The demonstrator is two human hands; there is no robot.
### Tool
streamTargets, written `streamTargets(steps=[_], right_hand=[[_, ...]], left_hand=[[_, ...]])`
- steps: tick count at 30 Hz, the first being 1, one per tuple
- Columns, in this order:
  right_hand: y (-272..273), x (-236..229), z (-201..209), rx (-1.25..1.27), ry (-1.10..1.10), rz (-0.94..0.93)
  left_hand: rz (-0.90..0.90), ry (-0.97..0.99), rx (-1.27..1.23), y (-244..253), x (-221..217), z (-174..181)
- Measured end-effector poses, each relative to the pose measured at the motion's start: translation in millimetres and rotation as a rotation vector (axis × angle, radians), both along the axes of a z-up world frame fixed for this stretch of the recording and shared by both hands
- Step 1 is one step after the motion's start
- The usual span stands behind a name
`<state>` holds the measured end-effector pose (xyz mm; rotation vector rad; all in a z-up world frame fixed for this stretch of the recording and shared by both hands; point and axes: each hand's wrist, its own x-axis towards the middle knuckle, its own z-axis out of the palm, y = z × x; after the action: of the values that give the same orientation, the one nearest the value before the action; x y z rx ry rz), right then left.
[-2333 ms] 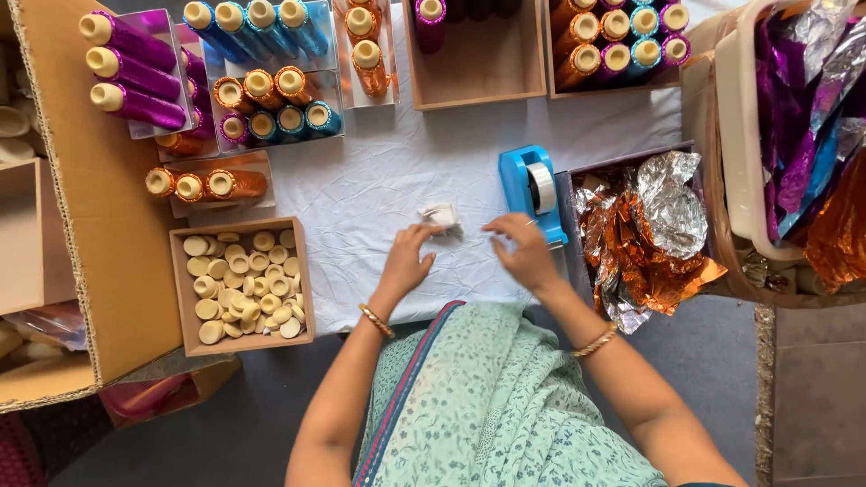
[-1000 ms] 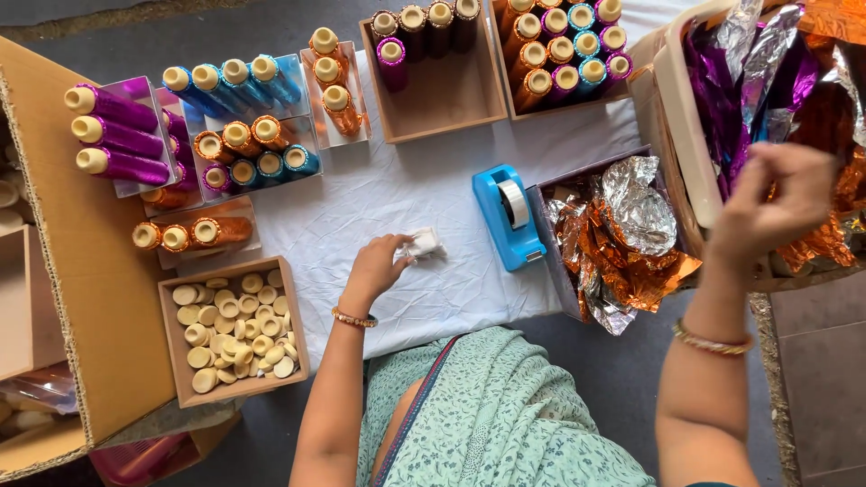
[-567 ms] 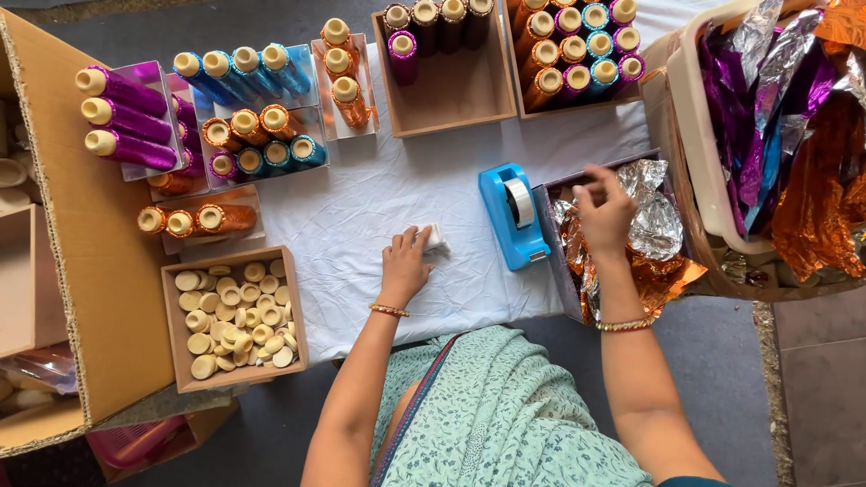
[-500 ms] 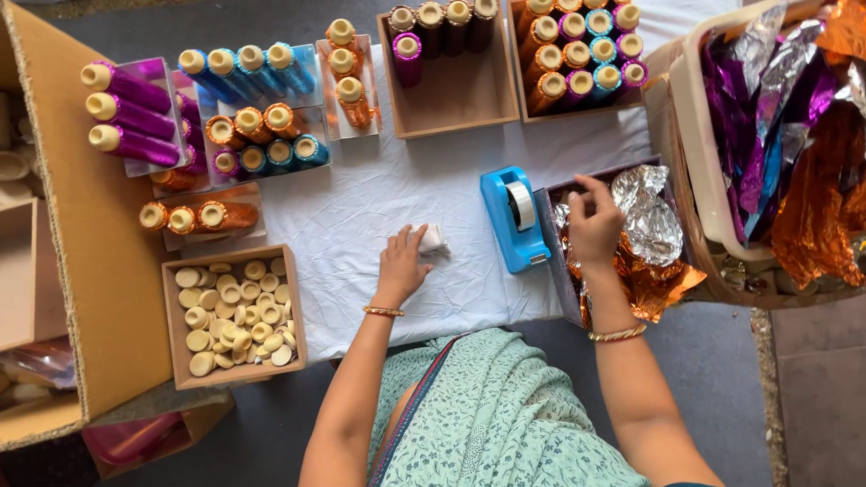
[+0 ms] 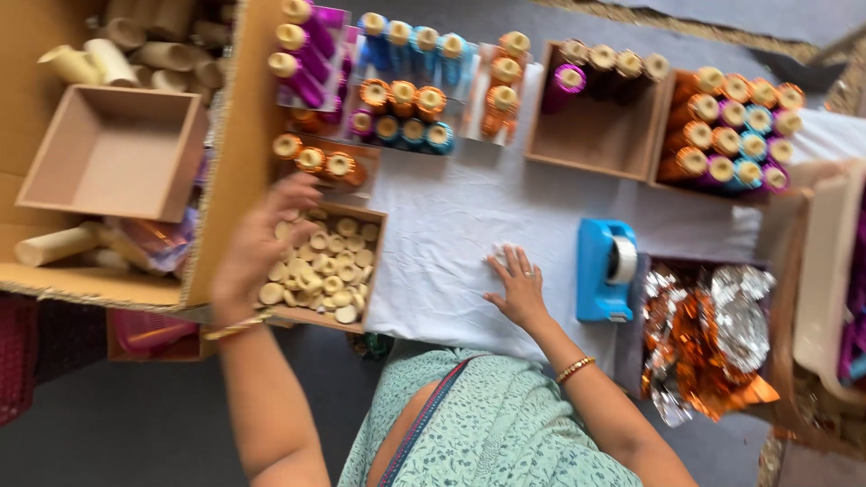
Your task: The person picks up a cylindrical object and wipes it with a white cloth. They then wrap the cylinder in a sheet of shiny purple foil, folding the edges and securing the bottom with a piece of tape. Finally, they place the wrapped cylinder into a wooden box.
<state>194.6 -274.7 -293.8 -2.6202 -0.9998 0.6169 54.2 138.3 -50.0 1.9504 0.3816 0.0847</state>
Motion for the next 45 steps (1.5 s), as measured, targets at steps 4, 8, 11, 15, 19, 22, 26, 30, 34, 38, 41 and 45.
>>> streamTargets(steps=[4,8,11,15,19,22,26,30,34,38,41,45], right_hand=[[5,2,-38,-0.070,-0.087,0.032],[23,4,-29,-0.115,-0.094,0.001],[43,3,-7,-0.266,-0.004,-0.065],[57,4,-4,-0.405,0.055,-0.130],[57,6,-1,-0.456,0.067,-0.179],[61,10,-2,-0.482,0.078,-0.204],[61,10,-2,-0.484,0.075,-0.201],[59,12,-9,-0.476,0.072,-0.202],[56,12,-15,-0.456,0.069,-0.205],[55,12,-14,-0.446,0.072,-0.198],[58,12,-14,-0.438,0.074,-0.204],[56,13,-14,-0.412,0.057,-0.212]], left_hand=[[0.544,-0.357,-0.175,112,-60,21],[0.835,-0.225,0.041,243,-113,-78],[0.779,-0.129,0.361,272,-97,-108],[0.403,0.495,0.878,256,-22,-92],[0.246,0.817,0.898,268,0,-132],[0.509,0.717,0.786,269,-3,-98],[0.707,0.423,0.763,322,-79,-79],[0.799,0.333,0.724,309,-133,-20],[0.844,0.147,0.721,281,-156,-1],[0.886,0.121,0.810,259,-151,-16],[0.984,0.243,0.845,241,-142,-36],[0.939,0.568,0.868,205,-127,-64]])
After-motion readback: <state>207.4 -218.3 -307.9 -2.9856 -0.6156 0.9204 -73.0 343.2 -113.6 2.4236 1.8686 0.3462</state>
